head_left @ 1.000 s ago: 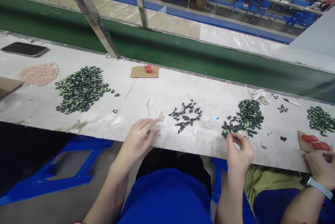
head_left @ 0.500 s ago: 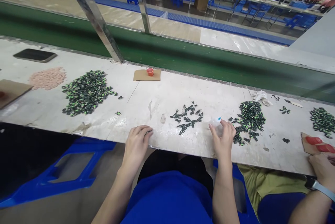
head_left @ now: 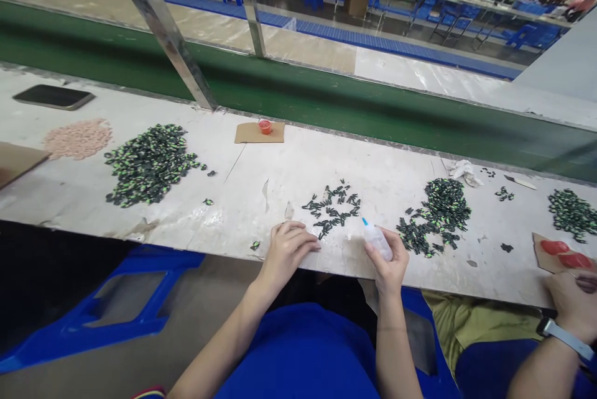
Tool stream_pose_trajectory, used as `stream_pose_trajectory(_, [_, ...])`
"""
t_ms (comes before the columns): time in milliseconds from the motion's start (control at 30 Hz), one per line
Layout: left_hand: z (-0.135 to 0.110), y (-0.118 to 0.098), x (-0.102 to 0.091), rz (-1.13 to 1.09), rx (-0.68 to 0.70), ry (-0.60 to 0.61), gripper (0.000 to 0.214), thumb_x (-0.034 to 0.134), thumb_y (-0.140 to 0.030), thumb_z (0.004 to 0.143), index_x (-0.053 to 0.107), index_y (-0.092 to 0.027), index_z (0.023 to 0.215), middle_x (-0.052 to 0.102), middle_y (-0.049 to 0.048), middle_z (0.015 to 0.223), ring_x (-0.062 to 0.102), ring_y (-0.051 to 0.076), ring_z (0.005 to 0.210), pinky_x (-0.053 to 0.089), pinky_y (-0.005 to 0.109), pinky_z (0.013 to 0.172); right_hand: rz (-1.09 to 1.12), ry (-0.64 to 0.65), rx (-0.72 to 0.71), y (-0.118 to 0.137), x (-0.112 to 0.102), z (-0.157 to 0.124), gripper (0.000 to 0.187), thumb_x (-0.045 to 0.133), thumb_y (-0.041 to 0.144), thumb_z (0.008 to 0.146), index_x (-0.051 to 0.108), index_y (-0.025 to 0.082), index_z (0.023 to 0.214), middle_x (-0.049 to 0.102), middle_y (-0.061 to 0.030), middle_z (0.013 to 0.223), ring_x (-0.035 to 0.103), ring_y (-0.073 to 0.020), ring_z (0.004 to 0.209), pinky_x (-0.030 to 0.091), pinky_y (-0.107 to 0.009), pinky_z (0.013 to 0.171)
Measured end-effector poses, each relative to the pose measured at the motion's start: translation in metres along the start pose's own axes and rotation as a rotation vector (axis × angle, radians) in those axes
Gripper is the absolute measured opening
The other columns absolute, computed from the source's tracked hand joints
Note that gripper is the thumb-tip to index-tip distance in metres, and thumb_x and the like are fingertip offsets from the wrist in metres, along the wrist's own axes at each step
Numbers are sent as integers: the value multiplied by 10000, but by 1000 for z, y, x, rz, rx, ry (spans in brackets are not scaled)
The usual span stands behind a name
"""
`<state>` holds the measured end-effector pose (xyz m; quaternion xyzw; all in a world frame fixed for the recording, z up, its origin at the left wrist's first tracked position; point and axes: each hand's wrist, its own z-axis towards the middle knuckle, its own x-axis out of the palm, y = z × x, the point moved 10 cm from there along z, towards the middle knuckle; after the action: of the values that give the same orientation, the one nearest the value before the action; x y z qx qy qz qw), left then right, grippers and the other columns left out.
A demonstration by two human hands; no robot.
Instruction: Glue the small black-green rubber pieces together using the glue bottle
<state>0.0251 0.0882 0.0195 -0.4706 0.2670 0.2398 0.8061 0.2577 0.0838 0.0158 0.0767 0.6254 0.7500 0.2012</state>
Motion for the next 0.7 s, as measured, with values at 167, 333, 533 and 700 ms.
stream_pose_trajectory(167, [-11,7,1,88,-72,3,61,696,-286,815,696,-235,849,723,32,912,573,260,1006,352,419,846,78,266,131,-4,27,-8,306,712,442,677,679,187,843,676,-21,681,547,-143,460,464,-281,448])
stream_pose_trajectory(333, [-14,11,-1,67,-58,73,116,637,-218,860,689,-269,950,740,17,966,577,259,1061,331,425,864,80,238,162,-6,30,-12,262,729,393,673,638,183,801,614,14,588,506,-120,436,417,-247,417])
stream_pose_trajectory(533, [-13,17,-2,43,-138,13,89,607,-220,872,690,-245,894,753,17,870,649,218,928,351,403,832,25,187,107,-6,36,-20,241,705,407,701,642,176,685,571,15,521,481,-121,444,390,-244,427])
stream_pose_trajectory(700, [-11,17,-2,20,-160,-13,38,647,-225,847,681,-240,854,756,0,817,670,199,857,342,409,842,-167,168,-8,3,40,-24,303,668,418,737,574,183,571,506,31,465,444,-108,422,352,-232,417])
